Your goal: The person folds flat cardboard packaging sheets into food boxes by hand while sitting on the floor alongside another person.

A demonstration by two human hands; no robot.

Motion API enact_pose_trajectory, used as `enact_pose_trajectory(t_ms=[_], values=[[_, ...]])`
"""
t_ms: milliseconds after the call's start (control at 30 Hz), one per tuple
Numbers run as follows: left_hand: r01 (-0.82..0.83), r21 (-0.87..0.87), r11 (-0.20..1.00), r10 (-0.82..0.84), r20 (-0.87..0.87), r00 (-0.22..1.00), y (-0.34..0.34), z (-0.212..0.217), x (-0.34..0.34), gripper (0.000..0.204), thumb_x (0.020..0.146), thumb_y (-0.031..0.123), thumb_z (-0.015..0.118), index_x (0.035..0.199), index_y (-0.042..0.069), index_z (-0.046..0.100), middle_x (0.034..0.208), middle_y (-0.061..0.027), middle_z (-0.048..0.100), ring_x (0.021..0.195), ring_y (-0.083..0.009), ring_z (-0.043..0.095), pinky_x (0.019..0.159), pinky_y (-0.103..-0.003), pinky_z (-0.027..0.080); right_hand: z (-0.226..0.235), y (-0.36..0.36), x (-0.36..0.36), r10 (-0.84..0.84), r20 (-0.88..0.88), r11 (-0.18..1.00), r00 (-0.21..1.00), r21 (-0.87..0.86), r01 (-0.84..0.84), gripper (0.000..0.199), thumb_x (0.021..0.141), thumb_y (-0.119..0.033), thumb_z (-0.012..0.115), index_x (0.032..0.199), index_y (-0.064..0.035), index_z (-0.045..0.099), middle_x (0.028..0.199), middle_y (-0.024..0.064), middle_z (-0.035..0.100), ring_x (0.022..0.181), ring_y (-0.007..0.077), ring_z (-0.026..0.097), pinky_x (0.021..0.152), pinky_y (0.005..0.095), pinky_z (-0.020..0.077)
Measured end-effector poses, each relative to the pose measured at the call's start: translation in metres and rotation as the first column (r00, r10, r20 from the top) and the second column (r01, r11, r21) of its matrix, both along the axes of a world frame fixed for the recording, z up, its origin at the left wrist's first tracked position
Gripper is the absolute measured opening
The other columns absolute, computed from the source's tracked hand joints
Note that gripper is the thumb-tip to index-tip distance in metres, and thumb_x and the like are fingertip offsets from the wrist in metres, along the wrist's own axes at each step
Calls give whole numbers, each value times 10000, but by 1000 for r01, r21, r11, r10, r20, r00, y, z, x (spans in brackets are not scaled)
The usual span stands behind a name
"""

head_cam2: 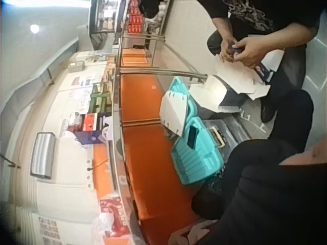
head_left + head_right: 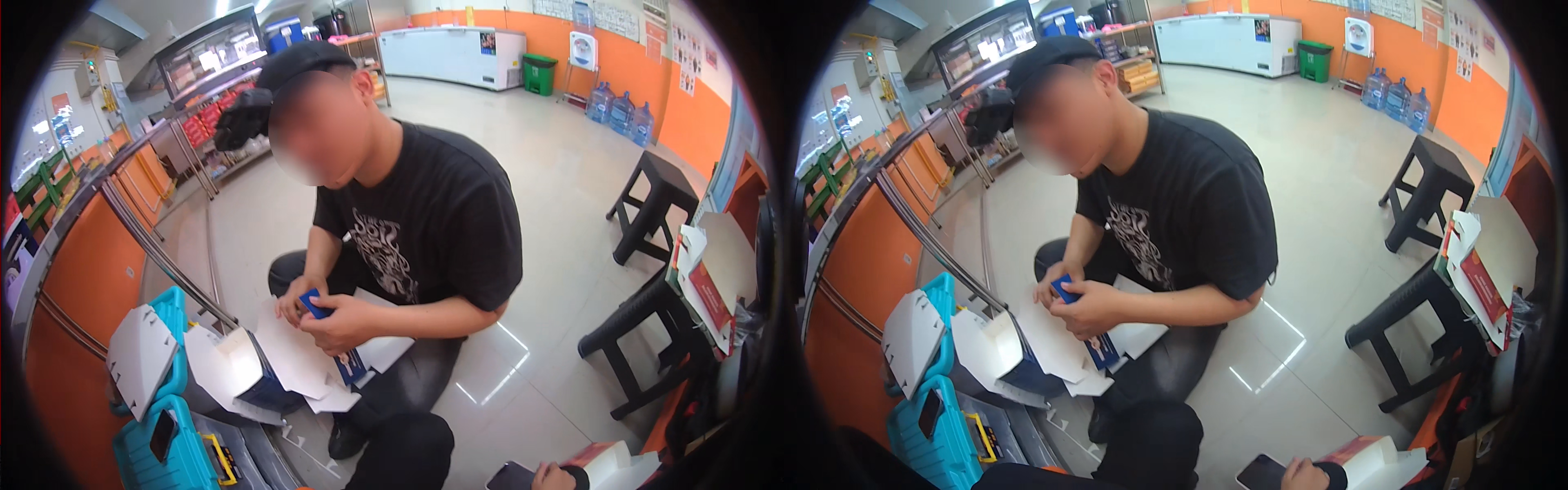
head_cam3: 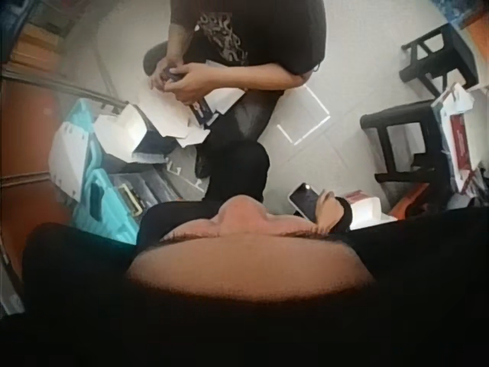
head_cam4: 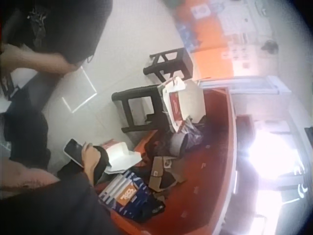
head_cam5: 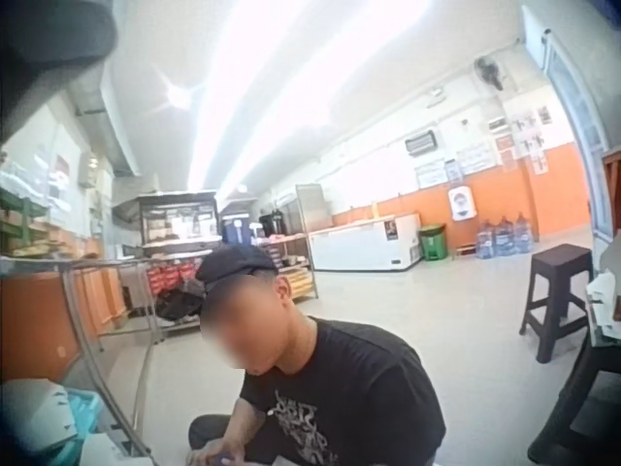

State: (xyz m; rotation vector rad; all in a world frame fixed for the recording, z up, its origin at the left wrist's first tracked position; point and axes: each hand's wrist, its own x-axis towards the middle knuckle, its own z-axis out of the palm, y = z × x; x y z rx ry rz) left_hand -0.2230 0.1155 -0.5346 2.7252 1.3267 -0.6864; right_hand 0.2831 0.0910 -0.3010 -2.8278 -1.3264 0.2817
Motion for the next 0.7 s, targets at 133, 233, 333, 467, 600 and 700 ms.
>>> enact_pose_trajectory(t_ms=[133,233,333,467,600,700], values=[[-116,35,993,114,49,992,17,-6,9,321,843,321,385,955,85,572,1004,-109,551,1057,-228,452,890,-432,324,19,-29,-11,-81,18,997,997,-13,81,311,833,-294,459,759,-34,611,643,200,595,576,344,583,560,423,460],[-287,102,952,280,75,957,19,-3,6,321,844,321,384,954,84,571,998,-108,552,1049,-227,456,884,-430,328,25,-30,-23,-76,44,997,996,27,74,309,836,-290,455,764,-33,610,641,201,595,572,345,582,557,420,462],[-318,117,941,308,98,946,34,-5,10,321,846,321,383,953,84,570,992,-107,552,1041,-226,459,878,-428,331,33,-55,-36,-180,57,984,982,28,178,315,832,-306,461,789,-29,605,651,202,598,591,350,587,573,417,469],[-340,110,934,329,110,938,44,-8,13,320,847,321,382,951,83,570,983,-106,553,1030,-225,463,871,-425,335,43,-80,-58,-373,53,927,926,50,371,319,821,-336,473,800,-43,597,676,201,600,644,356,592,612,425,470],[-393,133,910,375,142,916,46,-7,14,320,849,321,381,950,82,569,974,-105,554,1019,-224,467,864,-422,339,34,-115,-64,-414,241,898,878,-52,437,333,820,-355,472,736,-84,646,626,183,597,596,340,589,606,404,465],[-412,125,902,395,143,908,45,-8,15,320,850,320,380,949,82,568,968,-105,555,1010,-223,471,858,-420,342,16,-141,-51,6,924,944,383,121,-307,330,819,-351,468,718,-79,626,598,156,593,585,334,587,581,402,464]])
